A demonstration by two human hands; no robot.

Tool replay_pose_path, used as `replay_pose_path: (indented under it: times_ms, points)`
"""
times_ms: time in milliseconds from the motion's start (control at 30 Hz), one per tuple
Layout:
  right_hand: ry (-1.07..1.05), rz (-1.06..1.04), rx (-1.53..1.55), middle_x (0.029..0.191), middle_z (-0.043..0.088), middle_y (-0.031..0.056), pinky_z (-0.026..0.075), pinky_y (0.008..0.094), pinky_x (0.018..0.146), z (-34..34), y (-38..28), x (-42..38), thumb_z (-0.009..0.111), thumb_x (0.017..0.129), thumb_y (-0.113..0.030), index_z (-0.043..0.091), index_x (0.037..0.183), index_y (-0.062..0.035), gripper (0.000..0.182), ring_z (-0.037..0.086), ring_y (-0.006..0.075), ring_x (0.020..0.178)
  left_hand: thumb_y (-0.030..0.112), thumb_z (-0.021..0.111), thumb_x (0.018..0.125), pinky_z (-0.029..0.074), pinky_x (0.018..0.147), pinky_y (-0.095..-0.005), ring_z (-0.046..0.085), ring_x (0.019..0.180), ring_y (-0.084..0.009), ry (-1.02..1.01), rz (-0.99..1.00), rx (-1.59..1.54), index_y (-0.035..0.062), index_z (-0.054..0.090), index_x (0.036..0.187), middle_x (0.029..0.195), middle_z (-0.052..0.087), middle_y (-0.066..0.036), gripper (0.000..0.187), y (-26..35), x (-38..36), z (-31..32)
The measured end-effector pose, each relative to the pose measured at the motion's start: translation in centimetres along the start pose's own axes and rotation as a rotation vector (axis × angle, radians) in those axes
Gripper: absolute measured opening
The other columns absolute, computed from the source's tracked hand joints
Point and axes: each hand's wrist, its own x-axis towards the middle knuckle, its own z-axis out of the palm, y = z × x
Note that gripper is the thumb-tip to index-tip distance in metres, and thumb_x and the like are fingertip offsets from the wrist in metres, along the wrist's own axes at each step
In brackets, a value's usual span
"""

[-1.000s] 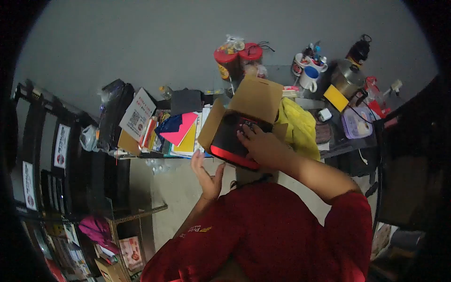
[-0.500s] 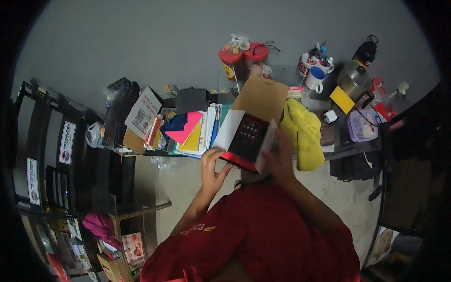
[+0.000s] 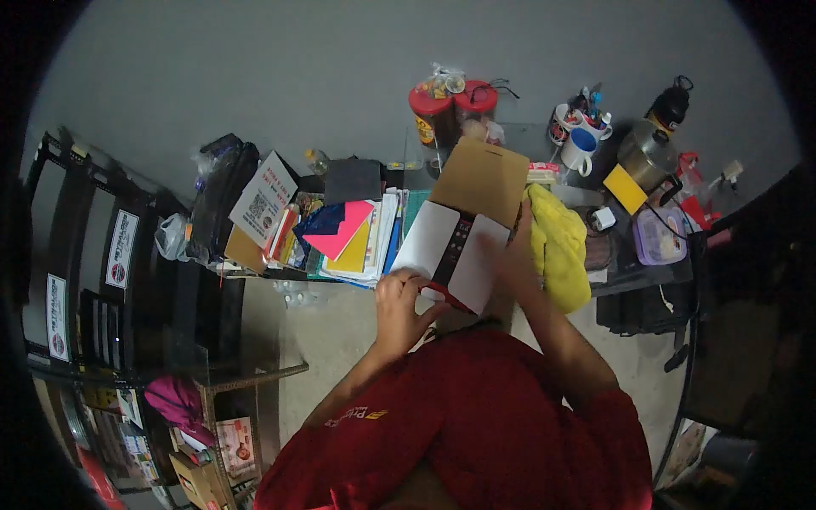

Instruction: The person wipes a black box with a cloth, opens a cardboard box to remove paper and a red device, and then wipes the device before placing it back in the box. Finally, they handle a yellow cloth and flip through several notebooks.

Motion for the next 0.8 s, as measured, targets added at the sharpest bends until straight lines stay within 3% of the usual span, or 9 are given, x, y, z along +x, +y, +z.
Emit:
replay_pose_path:
  times_ms: [33, 100, 200, 367, 400, 467, 600, 667, 800]
  points:
    - [-0.004, -0.048, 0.045, 0.136, 0.018, 0.0214, 0.026, 0.0355, 0.100, -1.0, 3.3, 1.1, 0.063, 0.071, -0.011, 0.020, 0.133, -0.0051, 0.075, 0.027, 0.0317, 0.123, 0.022, 0.076, 0.055, 0.032, 0.083, -0.0387, 0.045, 0.098, -0.0278, -0.002, 0.002, -0.001, 0.0092, 0.053, 0.094, 0.100, 0.050, -0.008, 0.047, 0.1, 0.0, 0.0]
    - [-0.012, -0.097, 0.088, 0.135, 0.021, 0.0206, 0.026, 0.0331, 0.100, -1.5, 2.8, 2.2, 0.059, 0.075, -0.010, 0.016, 0.134, -0.0023, 0.073, 0.029, 0.0288, 0.123, 0.021, 0.076, 0.055, 0.032, 0.082, -0.0388, 0.045, 0.098, -0.0278, -0.004, -0.032, 0.001, 0.0094, 0.053, 0.094, 0.099, 0.050, -0.008, 0.046, 0.3, 0.0, -0.1]
    - [0.174, 0.032, 0.372, 0.130, 0.032, 0.0190, 0.025, 0.0324, 0.099, -1.2, -4.4, 1.7, 0.045, 0.086, -0.016, 0.029, 0.129, 0.0002, 0.048, 0.035, 0.0261, 0.119, 0.020, 0.076, 0.056, 0.032, 0.082, -0.0391, 0.045, 0.097, -0.0277, 0.029, 0.002, -0.024, 0.0100, 0.054, 0.095, 0.099, 0.050, -0.008, 0.045, 0.0, -0.2, -0.1]
    - [-0.206, -0.120, 0.107, 0.125, 0.041, 0.0161, 0.023, 0.0351, 0.100, -2.1, -4.6, -0.6, 0.029, 0.090, -0.039, 0.049, 0.115, -0.0009, 0.050, 0.035, 0.0290, 0.118, 0.018, 0.075, 0.057, 0.032, 0.085, -0.0391, 0.045, 0.099, -0.0281, 0.021, -0.001, -0.102, 0.0103, 0.056, 0.093, 0.101, 0.050, -0.008, 0.042, -0.8, -0.2, 0.3]
    - [-0.211, -0.119, 0.107, 0.125, 0.041, 0.0161, 0.023, 0.0351, 0.100, -2.3, -4.5, -0.8, 0.029, 0.090, -0.039, 0.049, 0.115, -0.0009, 0.050, 0.035, 0.0290, 0.118, 0.017, 0.075, 0.058, 0.032, 0.086, -0.0392, 0.045, 0.101, -0.0282, 0.022, 0.017, -0.142, 0.0101, 0.056, 0.092, 0.102, 0.050, -0.008, 0.039, -1.2, -0.3, 0.3]
    - [-0.305, -0.446, -0.067, 0.125, 0.041, 0.0158, 0.020, 0.0402, 0.100, -2.4, -4.0, -1.2, 0.031, 0.087, -0.047, 0.051, 0.114, -0.0038, 0.055, 0.029, 0.0316, 0.122, 0.015, 0.074, 0.058, 0.032, 0.087, -0.0396, 0.044, 0.103, -0.0288, 0.030, 0.039, -0.163, 0.0099, 0.057, 0.090, 0.103, 0.051, -0.009, 0.036, -1.5, -0.5, 0.2]
    - [-0.341, -0.478, -0.097, 0.126, 0.041, 0.0157, 0.016, 0.0474, 0.101, -2.5, -4.5, -2.1, 0.038, 0.082, -0.054, 0.055, 0.112, -0.0102, 0.056, 0.026, 0.0334, 0.124, 0.010, 0.068, 0.063, 0.030, 0.091, -0.0419, 0.040, 0.109, -0.0317, 0.009, 0.032, -0.153, 0.0106, 0.057, 0.092, 0.109, 0.048, -0.009, 0.031, -1.5, -1.6, 0.4]
    - [-0.415, -0.637, -0.262, 0.127, 0.041, 0.0125, 0.012, 0.0523, 0.101, -2.5, -5.3, -2.4, 0.050, 0.076, -0.051, 0.057, 0.109, -0.0156, 0.049, 0.025, 0.0324, 0.125, 0.010, 0.068, 0.063, 0.031, 0.091, -0.0418, 0.040, 0.109, -0.0327, 0.042, 0.016, -0.128, 0.0104, 0.057, 0.089, 0.108, 0.047, -0.009, 0.028, -1.2, -2.0, 0.5]
    - [-0.540, -0.662, -0.449, 0.129, 0.039, 0.0094, 0.010, 0.0557, 0.100, -1.9, -7.8, -3.0, 0.062, 0.070, -0.044, 0.057, 0.107, -0.0194, 0.045, 0.024, 0.0323, 0.126, 0.010, 0.072, 0.061, 0.032, 0.087, -0.0414, 0.041, 0.104, -0.0313, 0.172, -0.031, -0.096, 0.0113, 0.060, 0.080, 0.103, 0.049, -0.010, 0.022, -0.6, -3.1, 0.9]
